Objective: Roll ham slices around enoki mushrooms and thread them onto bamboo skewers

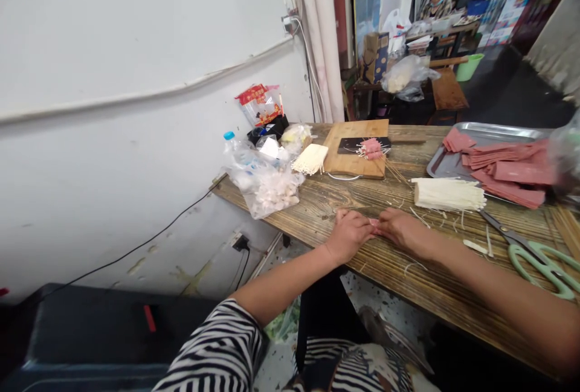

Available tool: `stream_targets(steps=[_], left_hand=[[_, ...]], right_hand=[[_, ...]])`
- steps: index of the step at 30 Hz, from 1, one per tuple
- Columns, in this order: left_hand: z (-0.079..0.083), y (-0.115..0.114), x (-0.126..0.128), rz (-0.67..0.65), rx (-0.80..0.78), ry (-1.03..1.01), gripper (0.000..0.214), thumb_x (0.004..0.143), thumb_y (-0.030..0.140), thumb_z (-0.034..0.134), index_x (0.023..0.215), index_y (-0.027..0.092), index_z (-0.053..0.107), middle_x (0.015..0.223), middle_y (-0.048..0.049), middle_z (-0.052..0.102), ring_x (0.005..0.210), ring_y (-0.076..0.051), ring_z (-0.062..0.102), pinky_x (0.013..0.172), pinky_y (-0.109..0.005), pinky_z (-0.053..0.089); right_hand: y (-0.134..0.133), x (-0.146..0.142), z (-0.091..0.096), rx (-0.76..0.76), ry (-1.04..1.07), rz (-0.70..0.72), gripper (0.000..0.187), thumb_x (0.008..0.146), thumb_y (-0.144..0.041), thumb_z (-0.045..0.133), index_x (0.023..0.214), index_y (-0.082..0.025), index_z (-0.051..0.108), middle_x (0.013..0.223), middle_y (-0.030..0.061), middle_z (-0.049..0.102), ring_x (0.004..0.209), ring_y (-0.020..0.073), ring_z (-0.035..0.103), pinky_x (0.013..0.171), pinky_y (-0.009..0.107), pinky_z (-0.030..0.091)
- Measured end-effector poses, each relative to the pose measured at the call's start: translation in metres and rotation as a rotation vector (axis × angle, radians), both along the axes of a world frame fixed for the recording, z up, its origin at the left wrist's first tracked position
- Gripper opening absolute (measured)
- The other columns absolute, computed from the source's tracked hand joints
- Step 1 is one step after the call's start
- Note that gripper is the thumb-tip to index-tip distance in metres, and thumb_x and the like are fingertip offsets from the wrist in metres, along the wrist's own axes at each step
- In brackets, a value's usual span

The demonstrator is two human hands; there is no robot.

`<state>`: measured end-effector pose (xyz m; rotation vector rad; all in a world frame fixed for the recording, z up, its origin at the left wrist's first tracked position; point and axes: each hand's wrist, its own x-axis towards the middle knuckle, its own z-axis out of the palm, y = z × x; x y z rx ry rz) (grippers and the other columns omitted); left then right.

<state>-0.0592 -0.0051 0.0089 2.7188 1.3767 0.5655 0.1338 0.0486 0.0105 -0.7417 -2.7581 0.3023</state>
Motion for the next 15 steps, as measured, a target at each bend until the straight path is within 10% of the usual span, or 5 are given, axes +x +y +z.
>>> stream_targets(steps=[15], left_hand=[[0.003,0.004,0.005,0.017,-0.021,-0.011,0.031,0.096,0.038,0.046,0.097,0.022,0.073,0.095,-0.0057,0.073,0.092,-0.019,0.057,0.085,-0.037,0.034]], right_hand=[[-0.005,0.003,0.009,0.011,-0.017,-0.007,0.063,0.098,-0.048,0.019,0.085,-0.017,0.073,0.075,0.0100,0.062,0.070,0.0177,0.053,0.066,0.030,0.038]])
